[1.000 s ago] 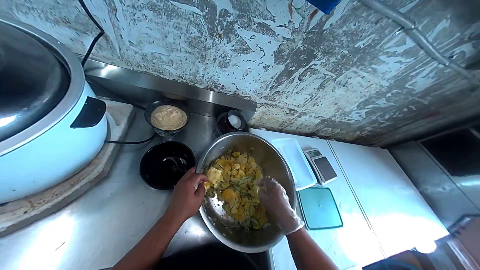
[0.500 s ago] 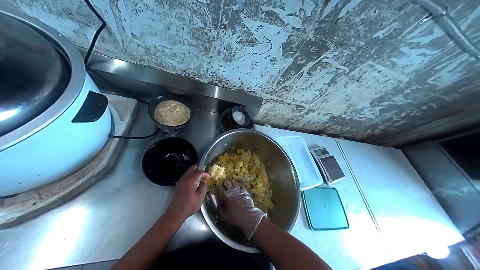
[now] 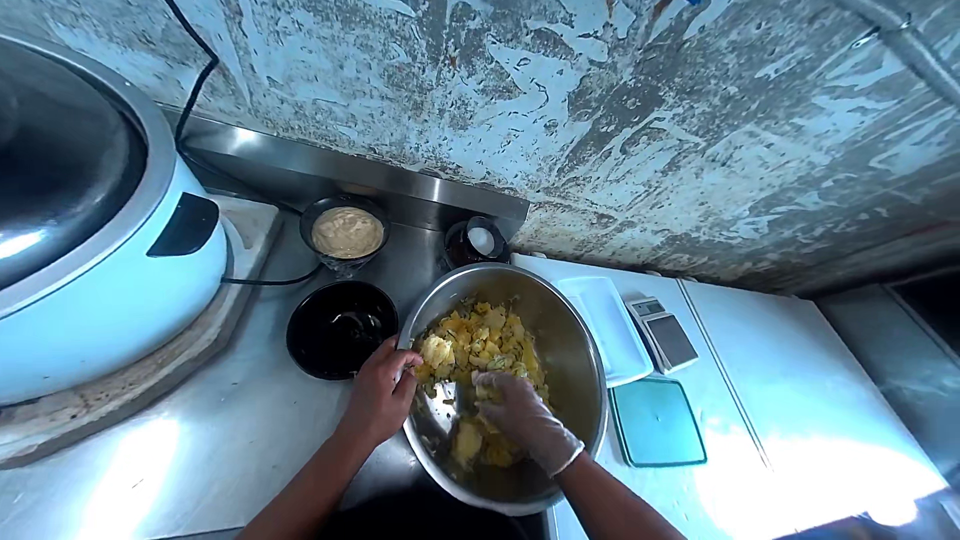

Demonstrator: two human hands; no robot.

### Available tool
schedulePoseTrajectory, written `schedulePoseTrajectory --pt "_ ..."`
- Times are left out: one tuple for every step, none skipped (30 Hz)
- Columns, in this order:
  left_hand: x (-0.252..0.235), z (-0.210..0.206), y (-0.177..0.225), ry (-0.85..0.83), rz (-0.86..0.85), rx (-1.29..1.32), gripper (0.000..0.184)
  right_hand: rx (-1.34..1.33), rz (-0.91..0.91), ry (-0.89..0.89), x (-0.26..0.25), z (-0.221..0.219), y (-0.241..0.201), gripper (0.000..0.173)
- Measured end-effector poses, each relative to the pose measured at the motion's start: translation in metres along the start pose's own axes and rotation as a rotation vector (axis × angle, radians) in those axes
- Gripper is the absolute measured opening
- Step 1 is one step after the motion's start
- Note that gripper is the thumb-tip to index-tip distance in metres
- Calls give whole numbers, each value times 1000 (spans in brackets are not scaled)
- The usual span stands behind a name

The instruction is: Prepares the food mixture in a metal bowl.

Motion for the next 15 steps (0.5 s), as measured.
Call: schedulePoseTrajectory --pt "0 0 -1 -2 -4 -2 29 -56 -19 36 1 7 2 46" --pt "0 0 -1 -8 -9 -5 29 -109 -29 64 2 14 4 47" --pt "0 0 -1 -14 -12 -11 29 -159 -33 84 3 18 8 46" --pt "-1 1 0 -23 -11 -16 30 -204 -44 97 3 23 10 44" --pt "-1 1 0 -28 -12 -19 30 -240 -66 111 4 28 11 42" --pt "-2 1 0 -27 -11 -17 30 -272 -92 131 4 33 12 40" --pt "-1 1 0 -28 -5 -10 30 -307 -122 148 4 37 12 39" --pt "-1 2 0 -30 6 -1 29 -340 -149 159 3 39 12 40" --pt "0 1 0 -29 17 5 29 -373 -168 162 2 41 12 41" --pt "0 1 0 -31 28 10 28 -416 -175 172 2 42 13 40" --pt "0 2 1 -39 42 18 28 -475 -170 198 4 45 11 38" --pt "-1 2 2 -45 50 27 28 -549 -151 244 8 49 9 35" --pt "-1 3 1 -45 58 40 28 -623 -118 306 11 54 6 33" --pt "0 3 0 -39 64 51 28 -689 -83 368 14 56 4 31" --pt "1 2 -1 -33 69 56 27 -719 -64 404 13 56 5 31"
Point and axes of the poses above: each hand's wrist, its own x-axis away from the middle knuckle, its own z-axis out of the back of the hand, y = z × x, the point moved 2 cm from there along -x, towards the middle knuckle, and after that the axes turned 12 degrees about x, right-handed, at the moved point
